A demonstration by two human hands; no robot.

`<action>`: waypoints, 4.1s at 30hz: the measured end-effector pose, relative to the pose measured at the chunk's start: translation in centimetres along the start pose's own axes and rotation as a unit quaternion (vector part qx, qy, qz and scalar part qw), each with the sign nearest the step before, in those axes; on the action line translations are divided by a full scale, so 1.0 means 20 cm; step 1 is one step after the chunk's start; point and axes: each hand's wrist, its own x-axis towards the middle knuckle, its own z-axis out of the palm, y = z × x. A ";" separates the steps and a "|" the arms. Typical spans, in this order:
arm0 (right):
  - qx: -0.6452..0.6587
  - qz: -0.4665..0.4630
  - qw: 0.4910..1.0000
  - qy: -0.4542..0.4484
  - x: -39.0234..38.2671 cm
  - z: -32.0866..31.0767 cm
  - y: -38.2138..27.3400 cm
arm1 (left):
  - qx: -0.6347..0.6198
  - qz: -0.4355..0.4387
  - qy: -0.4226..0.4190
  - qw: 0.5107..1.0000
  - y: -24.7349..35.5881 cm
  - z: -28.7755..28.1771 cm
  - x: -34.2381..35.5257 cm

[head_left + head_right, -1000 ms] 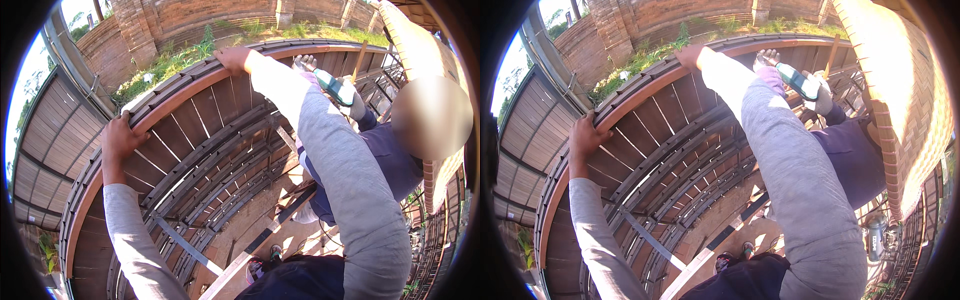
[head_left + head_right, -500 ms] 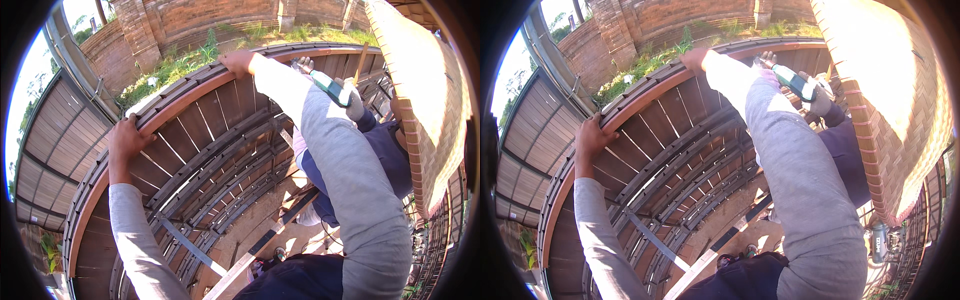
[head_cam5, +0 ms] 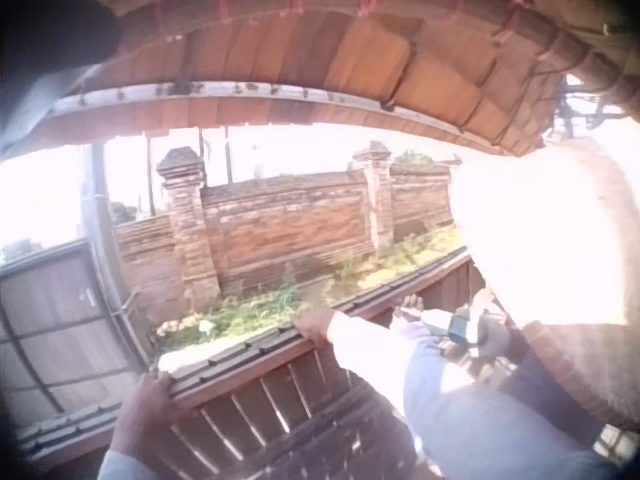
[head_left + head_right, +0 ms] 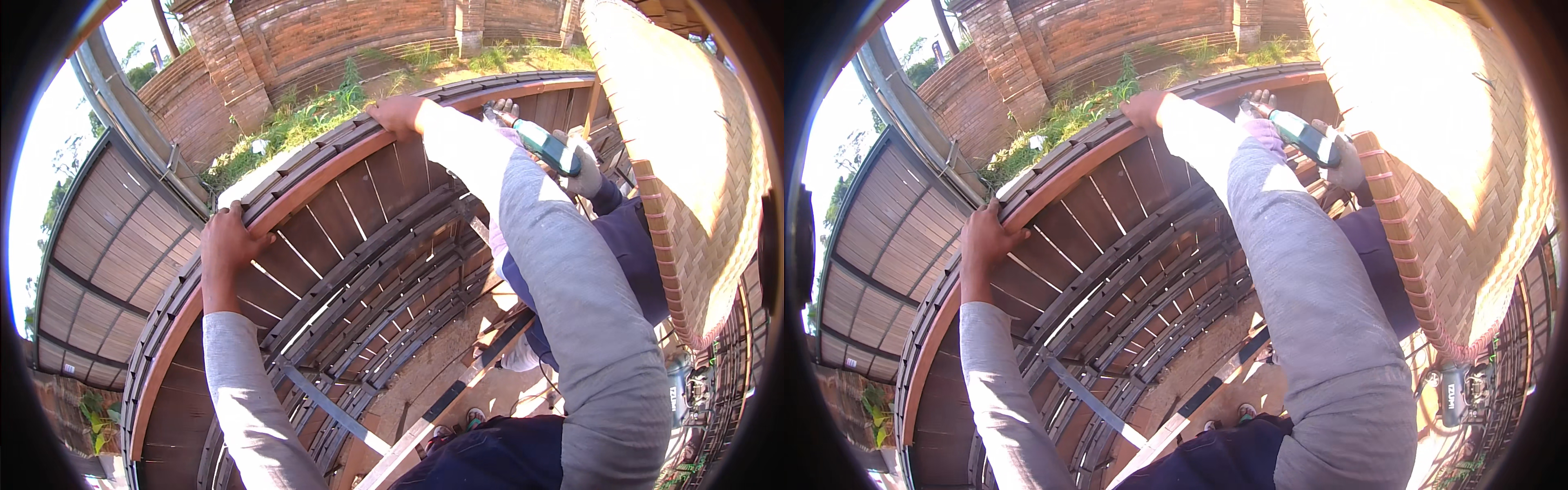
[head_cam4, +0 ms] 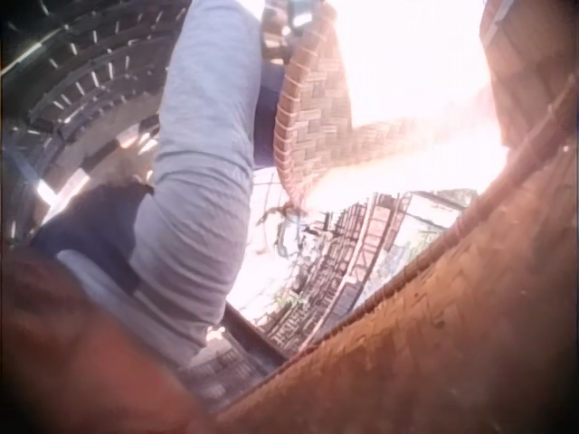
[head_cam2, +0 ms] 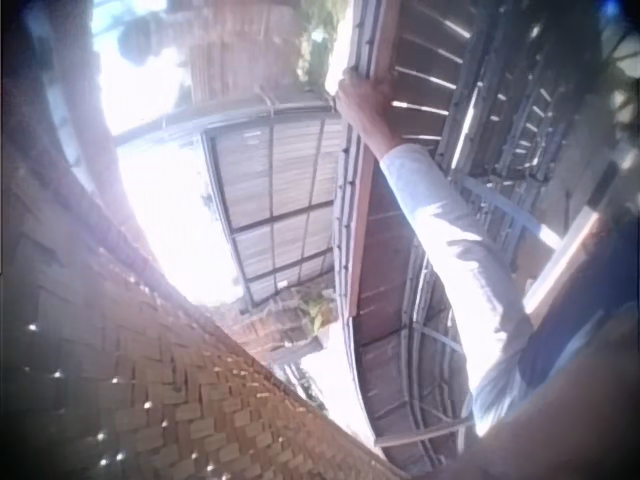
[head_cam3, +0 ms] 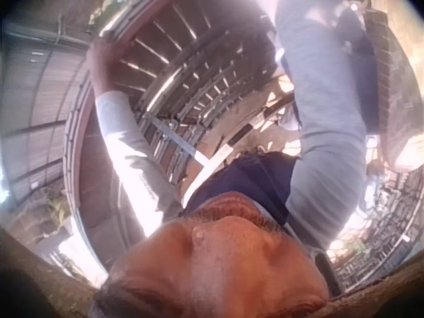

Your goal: The person holds wooden slats against a circular metal frame, supporting them while a coworker uses a power drill to fasten them with screws.

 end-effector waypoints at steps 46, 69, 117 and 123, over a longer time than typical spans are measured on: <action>-0.018 0.036 0.994 -0.104 -0.01 -0.18 -0.03 | 0.005 -0.003 0.000 1.000 0.01 -0.02 0.00; -0.048 0.029 0.996 -0.074 -0.04 -0.19 -0.05 | 0.008 -0.009 -0.004 1.000 0.02 -0.01 0.02; -0.043 0.002 0.998 -0.038 -0.08 -0.17 -0.04 | 0.003 0.005 0.026 1.000 0.01 -0.01 -0.01; -0.029 0.029 0.994 -0.097 -0.09 -0.22 -0.06 | 0.013 -0.012 -0.005 1.000 0.02 -0.02 0.00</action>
